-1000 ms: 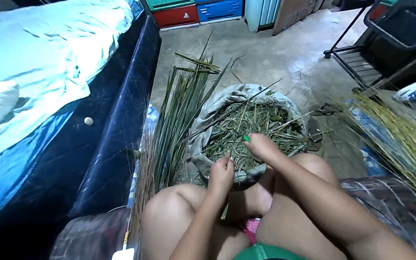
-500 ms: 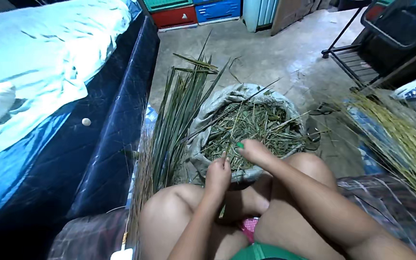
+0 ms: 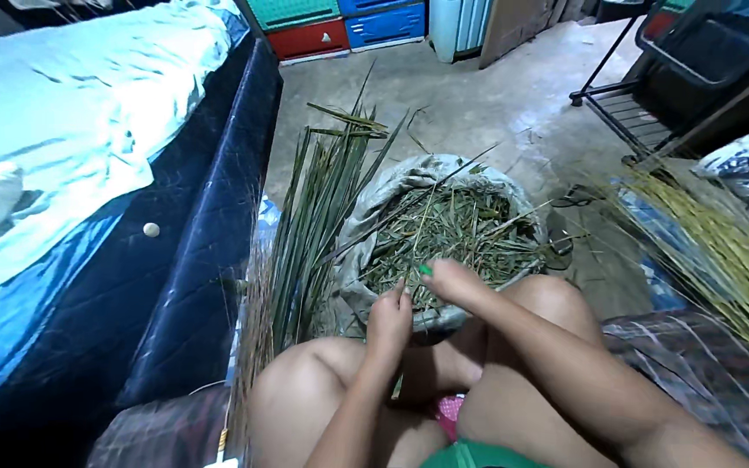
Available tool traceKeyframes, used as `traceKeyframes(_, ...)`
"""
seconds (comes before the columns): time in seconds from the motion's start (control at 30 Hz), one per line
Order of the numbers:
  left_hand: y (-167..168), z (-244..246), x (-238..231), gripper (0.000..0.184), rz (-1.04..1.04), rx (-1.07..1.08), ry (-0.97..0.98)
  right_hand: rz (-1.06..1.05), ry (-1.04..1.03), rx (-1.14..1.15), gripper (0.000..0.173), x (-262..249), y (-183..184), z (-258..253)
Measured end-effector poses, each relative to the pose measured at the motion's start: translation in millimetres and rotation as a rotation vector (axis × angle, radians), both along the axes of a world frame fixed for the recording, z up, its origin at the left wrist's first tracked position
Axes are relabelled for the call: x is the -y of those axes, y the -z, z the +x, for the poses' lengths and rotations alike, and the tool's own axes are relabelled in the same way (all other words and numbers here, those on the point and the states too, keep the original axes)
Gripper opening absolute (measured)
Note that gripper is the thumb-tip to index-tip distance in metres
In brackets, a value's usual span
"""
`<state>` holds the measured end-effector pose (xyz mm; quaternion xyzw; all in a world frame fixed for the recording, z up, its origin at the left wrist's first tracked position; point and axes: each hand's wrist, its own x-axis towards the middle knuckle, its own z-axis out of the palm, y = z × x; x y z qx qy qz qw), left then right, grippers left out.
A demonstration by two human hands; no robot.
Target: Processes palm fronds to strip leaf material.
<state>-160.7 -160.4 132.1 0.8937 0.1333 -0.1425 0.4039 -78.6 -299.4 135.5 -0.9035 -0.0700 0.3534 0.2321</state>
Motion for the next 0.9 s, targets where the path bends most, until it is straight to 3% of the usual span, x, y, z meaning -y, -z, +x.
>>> traceKeyframes(0.07, 5.1, 0.3, -1.9, 0.038, 0.000, 0.008, -0.035, 0.075, -0.102, -0.070, 0.034, -6.1, 1.0, -18.2)
traceKeyframes(0.13, 8.1, -0.9, -2.5, 0.038, -0.020, 0.007, -0.048, 0.008, -0.128, -0.031, 0.034, -8.8, 4.1, -21.6)
traceKeyframes(0.33, 0.7, -1.5, 5.4, 0.042, -0.061, 0.013, -0.022, -0.209, 0.101, 0.107, 0.038, 3.0, 11.5, 18.9)
traceKeyframes(0.4, 0.1, -2.5, 3.1, 0.042, -0.064, 0.025, -0.026, -0.151, 0.113, 0.074, 0.040, 4.3, 6.0, 18.6)
traceKeyframes(0.53, 4.3, -2.0, -2.3, 0.037, -0.032, 0.060, -0.045, 0.064, -0.071, -0.093, 0.036, -7.3, -1.0, -17.0)
traceKeyframes(0.63, 3.1, -3.3, -0.6, 0.039, 0.022, 0.046, -0.014, -0.007, -0.090, -0.068, 0.035, -10.6, 4.3, -19.2)
traceKeyframes(0.8, -0.6, -5.1, 10.1, 0.043, 0.172, 0.061, 0.094, -0.213, 0.127, 0.077, 0.038, 8.5, 12.5, 20.9)
traceKeyframes(0.9, -2.9, -6.5, 11.0, 0.046, 0.258, 0.018, 0.115, -0.176, 0.159, 0.043, 0.040, 13.0, 6.6, 29.3)
